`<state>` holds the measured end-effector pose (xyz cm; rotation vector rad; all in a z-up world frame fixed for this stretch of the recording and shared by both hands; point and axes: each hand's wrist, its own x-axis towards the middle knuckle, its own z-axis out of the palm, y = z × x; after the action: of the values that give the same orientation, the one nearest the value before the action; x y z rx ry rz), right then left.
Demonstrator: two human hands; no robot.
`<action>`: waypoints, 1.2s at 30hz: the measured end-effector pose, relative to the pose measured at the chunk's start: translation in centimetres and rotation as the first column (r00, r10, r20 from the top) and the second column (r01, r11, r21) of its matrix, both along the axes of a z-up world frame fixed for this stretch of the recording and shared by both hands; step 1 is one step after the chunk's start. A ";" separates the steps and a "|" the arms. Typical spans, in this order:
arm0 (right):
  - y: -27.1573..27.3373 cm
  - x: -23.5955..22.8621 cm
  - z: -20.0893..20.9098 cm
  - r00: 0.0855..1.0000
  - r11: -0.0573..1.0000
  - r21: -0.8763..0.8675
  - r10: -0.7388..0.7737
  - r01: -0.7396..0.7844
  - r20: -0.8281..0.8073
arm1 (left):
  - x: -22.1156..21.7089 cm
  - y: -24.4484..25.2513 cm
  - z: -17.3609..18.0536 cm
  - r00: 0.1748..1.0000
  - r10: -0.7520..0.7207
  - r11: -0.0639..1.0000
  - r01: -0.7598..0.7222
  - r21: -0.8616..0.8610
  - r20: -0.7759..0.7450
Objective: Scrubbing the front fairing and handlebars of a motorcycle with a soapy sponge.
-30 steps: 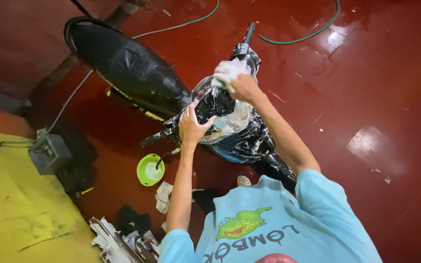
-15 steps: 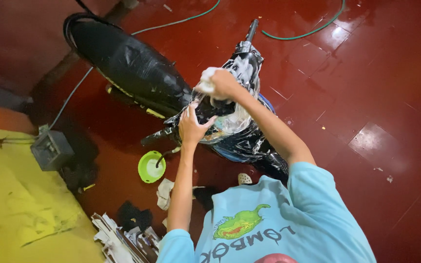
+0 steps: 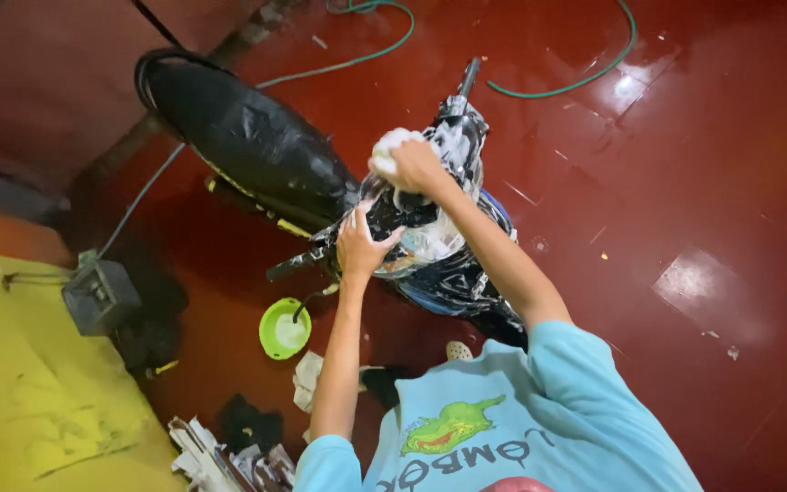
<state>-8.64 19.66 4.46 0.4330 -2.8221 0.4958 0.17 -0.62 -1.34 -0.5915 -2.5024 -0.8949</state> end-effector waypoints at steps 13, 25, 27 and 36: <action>0.7 2.6 -4.6 0.920 0.998 -0.010 0.046 -0.054 -0.389 | 0.2 0.2 1.1 1.000 -0.016 1.000 0.016 0.025 0.007; 3.7 5.5 3.3 0.949 0.958 -0.250 0.200 -0.138 0.242 | 1.2 -0.1 4.3 0.979 -0.017 0.999 0.008 0.048 0.203; 1.3 7.4 7.3 0.944 0.975 -0.139 0.204 -0.172 0.261 | 0.8 -0.2 3.6 0.981 -0.009 0.999 0.003 0.035 0.192; -1.6 4.8 -0.4 0.977 0.997 0.029 0.079 -0.075 -0.197 | 0.2 -0.7 1.4 0.980 -0.048 0.998 0.039 0.047 0.193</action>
<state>-3.85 18.05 4.02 0.5647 -2.6289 0.4131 0.34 -1.35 0.03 -0.5717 -2.6437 -1.0673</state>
